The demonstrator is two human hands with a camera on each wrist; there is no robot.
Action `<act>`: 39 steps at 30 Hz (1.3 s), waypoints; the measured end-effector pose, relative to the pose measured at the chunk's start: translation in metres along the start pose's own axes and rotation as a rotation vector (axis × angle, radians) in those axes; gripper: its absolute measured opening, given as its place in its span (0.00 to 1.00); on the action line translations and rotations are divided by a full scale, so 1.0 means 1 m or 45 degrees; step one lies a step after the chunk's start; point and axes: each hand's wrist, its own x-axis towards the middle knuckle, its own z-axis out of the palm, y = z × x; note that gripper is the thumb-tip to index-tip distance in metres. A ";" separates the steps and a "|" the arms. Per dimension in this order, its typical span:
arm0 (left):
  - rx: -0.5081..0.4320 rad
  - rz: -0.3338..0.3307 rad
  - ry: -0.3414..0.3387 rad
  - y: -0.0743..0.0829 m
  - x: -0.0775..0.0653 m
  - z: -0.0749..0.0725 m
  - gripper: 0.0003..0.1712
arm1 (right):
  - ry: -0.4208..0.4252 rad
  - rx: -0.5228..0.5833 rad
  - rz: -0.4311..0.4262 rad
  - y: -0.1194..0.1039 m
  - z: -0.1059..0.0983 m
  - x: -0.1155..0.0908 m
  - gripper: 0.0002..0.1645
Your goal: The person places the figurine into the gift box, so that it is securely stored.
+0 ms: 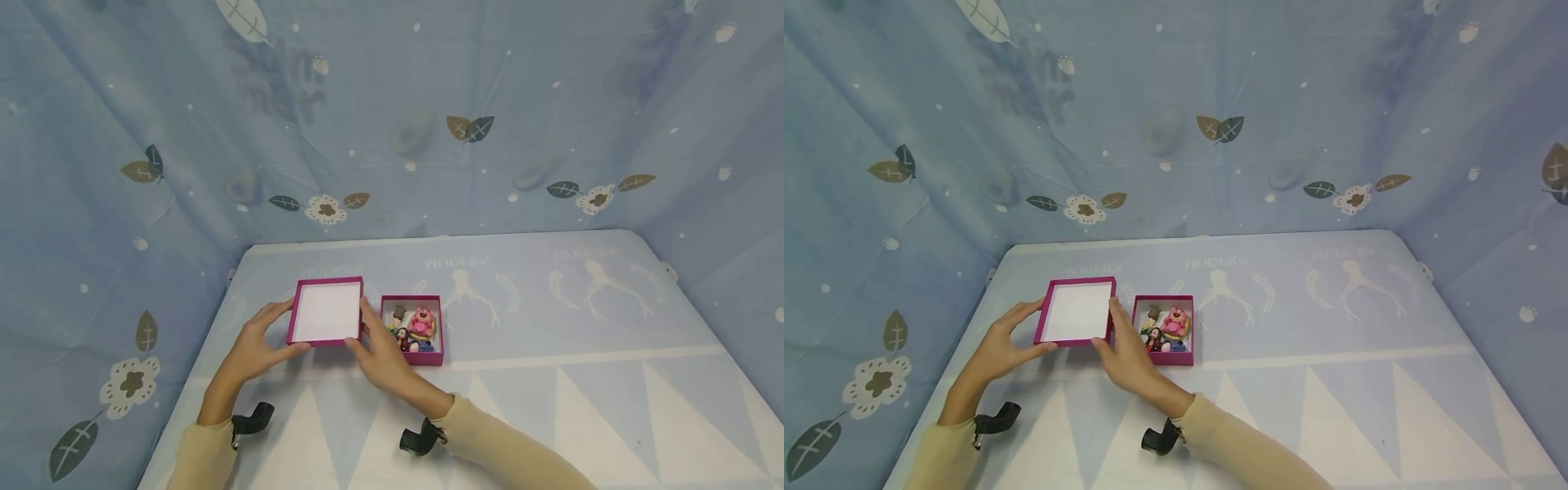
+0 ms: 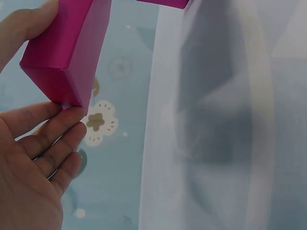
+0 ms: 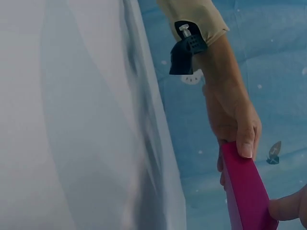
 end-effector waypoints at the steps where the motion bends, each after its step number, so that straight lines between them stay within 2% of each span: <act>1: -0.001 0.004 -0.001 0.001 0.002 0.001 0.50 | 0.009 0.005 -0.010 0.001 -0.002 0.000 0.44; 5: -0.002 0.001 -0.011 0.005 0.008 0.006 0.49 | 0.020 -0.005 -0.016 0.002 -0.010 0.001 0.44; 12: -0.033 -0.042 -0.029 0.016 0.020 0.018 0.50 | 0.026 -0.020 0.070 0.003 -0.028 0.000 0.45; 19: -0.033 -0.021 -0.046 0.025 0.034 0.036 0.52 | 0.097 -0.007 0.078 0.006 -0.046 -0.003 0.45; 26: -0.062 0.062 -0.044 0.033 0.045 0.049 0.52 | 0.155 0.064 0.095 0.010 -0.061 -0.004 0.44; 36: -0.074 0.055 -0.064 0.037 0.052 0.060 0.54 | 0.169 0.057 0.206 0.015 -0.075 -0.007 0.44; 39: -0.086 0.061 -0.075 0.039 0.054 0.063 0.53 | 0.187 0.051 0.191 0.017 -0.080 -0.007 0.44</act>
